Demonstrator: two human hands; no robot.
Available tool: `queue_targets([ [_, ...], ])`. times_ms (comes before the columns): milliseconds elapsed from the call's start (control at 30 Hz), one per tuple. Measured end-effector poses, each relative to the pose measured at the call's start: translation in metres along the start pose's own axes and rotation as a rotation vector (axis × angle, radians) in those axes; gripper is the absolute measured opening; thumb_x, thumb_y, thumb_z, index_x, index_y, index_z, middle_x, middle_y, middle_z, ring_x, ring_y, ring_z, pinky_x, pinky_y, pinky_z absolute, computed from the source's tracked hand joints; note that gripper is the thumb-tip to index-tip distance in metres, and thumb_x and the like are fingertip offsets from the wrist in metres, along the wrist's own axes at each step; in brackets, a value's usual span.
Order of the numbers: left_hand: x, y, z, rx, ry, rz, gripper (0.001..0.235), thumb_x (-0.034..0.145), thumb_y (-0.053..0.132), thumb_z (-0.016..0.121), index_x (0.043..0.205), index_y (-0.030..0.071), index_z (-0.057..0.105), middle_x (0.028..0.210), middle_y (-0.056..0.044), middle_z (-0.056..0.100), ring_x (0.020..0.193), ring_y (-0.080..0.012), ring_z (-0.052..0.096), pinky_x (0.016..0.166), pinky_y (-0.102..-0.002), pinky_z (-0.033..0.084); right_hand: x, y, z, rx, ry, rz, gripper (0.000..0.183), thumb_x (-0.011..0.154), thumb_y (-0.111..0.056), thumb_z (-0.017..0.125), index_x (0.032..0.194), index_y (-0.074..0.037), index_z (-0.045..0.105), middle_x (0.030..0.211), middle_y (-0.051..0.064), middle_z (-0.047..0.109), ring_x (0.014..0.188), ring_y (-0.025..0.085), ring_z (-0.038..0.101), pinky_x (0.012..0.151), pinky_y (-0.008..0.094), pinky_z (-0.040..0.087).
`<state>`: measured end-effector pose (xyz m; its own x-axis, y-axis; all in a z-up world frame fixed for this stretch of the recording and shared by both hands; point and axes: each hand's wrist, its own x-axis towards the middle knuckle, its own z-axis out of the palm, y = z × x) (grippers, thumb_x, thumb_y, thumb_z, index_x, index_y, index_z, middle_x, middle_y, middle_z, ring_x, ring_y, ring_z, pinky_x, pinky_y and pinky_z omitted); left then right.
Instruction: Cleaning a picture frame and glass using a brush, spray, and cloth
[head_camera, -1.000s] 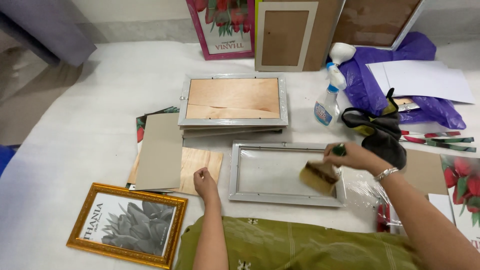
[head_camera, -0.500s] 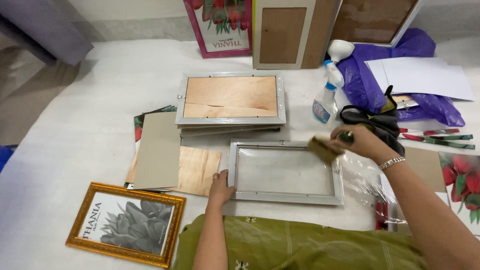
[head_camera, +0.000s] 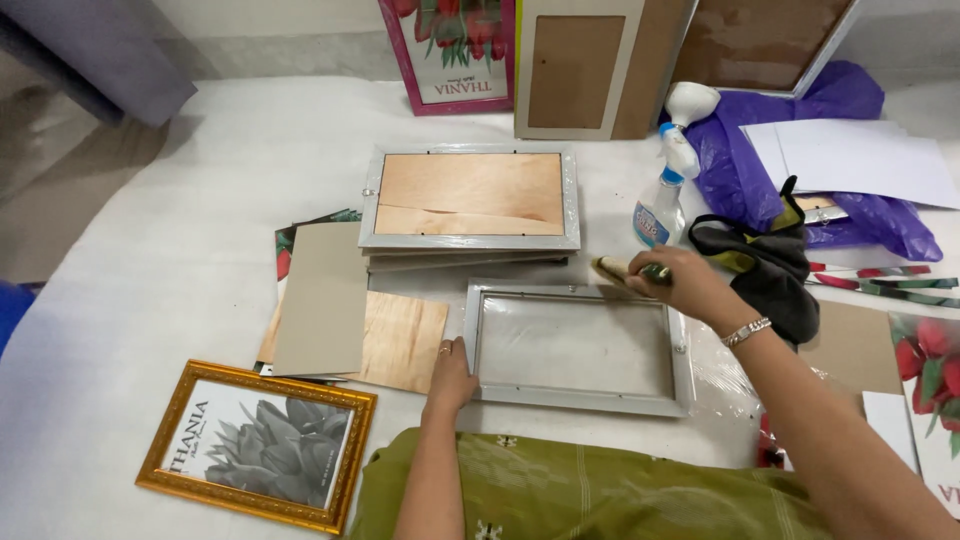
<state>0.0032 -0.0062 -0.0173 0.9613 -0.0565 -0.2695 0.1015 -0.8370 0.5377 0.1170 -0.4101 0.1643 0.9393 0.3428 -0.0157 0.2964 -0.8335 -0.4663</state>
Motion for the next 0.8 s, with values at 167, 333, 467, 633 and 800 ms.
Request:
queue_targets([
  [167, -0.001, -0.002, -0.008, -0.027, -0.018, -0.046, 0.076, 0.070, -0.003, 0.066, 0.143, -0.009, 0.043, 0.132, -0.029, 0.049, 0.116, -0.0542, 0.061, 0.097, -0.057, 0.053, -0.009, -0.099, 0.009, 0.309, -0.385, 0.013, 0.024, 0.082, -0.031, 0.082, 0.103, -0.020, 0.078, 0.087, 0.007, 0.082, 0.088, 0.026, 0.077, 0.088, 0.038, 0.060],
  [333, -0.009, 0.002, -0.015, -0.040, -0.044, -0.083, 0.080, 0.071, 0.000, 0.071, 0.145, -0.003, 0.042, 0.135, -0.028, 0.046, 0.114, -0.0564, 0.061, 0.097, -0.060, 0.054, 0.025, -0.093, 0.037, 0.430, -0.405, 0.030, 0.029, 0.084, -0.028, 0.080, 0.107, -0.012, 0.077, 0.085, 0.016, 0.081, 0.079, 0.027, 0.078, 0.079, 0.039, 0.062],
  [467, 0.005, -0.010, 0.002, -0.105, 0.015, -0.178, 0.080, 0.071, 0.011, 0.074, 0.145, 0.001, 0.046, 0.136, -0.024, 0.044, 0.117, -0.0547, 0.060, 0.097, -0.060, 0.054, 0.043, -0.121, 0.043, 0.176, -0.186, -0.110, 0.020, 0.089, -0.033, 0.077, 0.102, -0.018, 0.074, 0.101, 0.010, 0.076, 0.097, 0.033, 0.075, 0.088, 0.043, 0.060],
  [633, 0.000, 0.009, -0.027, -0.230, 0.279, -0.353, 0.070, 0.083, 0.028, 0.075, 0.145, 0.005, 0.050, 0.139, -0.021, 0.042, 0.123, -0.0504, 0.056, 0.100, -0.059, 0.053, 0.038, -0.186, 0.052, 0.429, -0.547, -0.031, 0.024, 0.082, -0.037, 0.080, 0.079, -0.013, 0.078, 0.073, 0.003, 0.079, 0.073, 0.018, 0.077, 0.078, 0.031, 0.060],
  [800, -0.005, 0.012, -0.037, -0.450, 0.690, -0.397, 0.047, 0.086, 0.019, 0.071, 0.128, 0.001, 0.061, 0.126, -0.025, 0.052, 0.106, -0.0489, 0.065, 0.095, -0.056, 0.052, 0.078, -0.146, 0.088, 0.080, -0.088, -0.188, 0.019, 0.088, -0.036, 0.077, 0.101, -0.024, 0.071, 0.100, 0.004, 0.072, 0.097, 0.028, 0.073, 0.089, 0.040, 0.058],
])
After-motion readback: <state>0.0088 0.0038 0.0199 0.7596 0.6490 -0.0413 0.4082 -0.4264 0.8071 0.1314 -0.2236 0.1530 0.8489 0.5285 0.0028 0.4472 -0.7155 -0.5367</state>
